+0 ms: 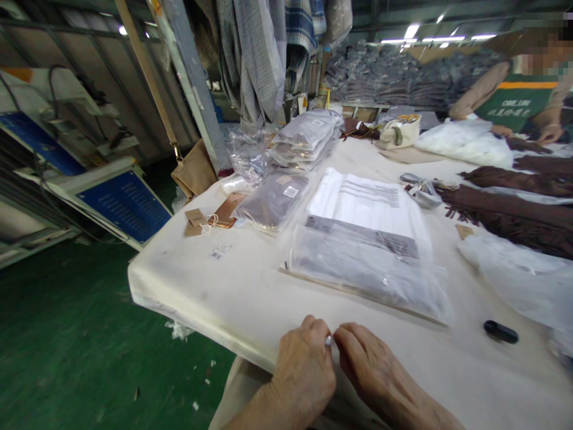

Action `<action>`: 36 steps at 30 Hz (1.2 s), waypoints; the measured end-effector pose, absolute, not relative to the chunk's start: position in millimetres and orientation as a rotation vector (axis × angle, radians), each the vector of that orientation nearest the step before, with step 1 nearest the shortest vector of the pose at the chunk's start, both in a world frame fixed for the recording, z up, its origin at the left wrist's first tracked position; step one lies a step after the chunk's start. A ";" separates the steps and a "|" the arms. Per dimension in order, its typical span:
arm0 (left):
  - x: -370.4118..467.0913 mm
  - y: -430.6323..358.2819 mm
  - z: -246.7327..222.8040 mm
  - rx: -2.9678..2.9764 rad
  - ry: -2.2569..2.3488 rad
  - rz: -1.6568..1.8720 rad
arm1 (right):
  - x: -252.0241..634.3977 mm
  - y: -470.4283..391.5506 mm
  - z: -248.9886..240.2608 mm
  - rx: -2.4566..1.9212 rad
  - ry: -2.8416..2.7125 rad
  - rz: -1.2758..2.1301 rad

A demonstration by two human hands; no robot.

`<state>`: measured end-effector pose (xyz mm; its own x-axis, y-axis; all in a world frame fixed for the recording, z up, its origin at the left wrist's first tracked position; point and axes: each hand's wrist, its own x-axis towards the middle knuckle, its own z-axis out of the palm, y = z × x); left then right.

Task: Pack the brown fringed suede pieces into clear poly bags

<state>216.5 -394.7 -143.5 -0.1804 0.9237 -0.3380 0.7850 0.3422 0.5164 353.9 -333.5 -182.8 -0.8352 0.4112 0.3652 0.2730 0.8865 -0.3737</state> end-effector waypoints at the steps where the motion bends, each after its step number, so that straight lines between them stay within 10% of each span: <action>1: 216.5 -394.9 -143.9 1.488 2.014 0.310 | 352.9 -335.2 -186.6 -0.527 -2.570 0.422; 20: 214.4 -412.5 -170.0 1.206 1.983 0.859 | 340.1 -355.9 -195.6 -1.155 -1.635 1.366; 36: 221.2 -418.4 -184.1 1.529 2.045 0.971 | 335.7 -364.3 -187.6 -1.080 -1.819 1.063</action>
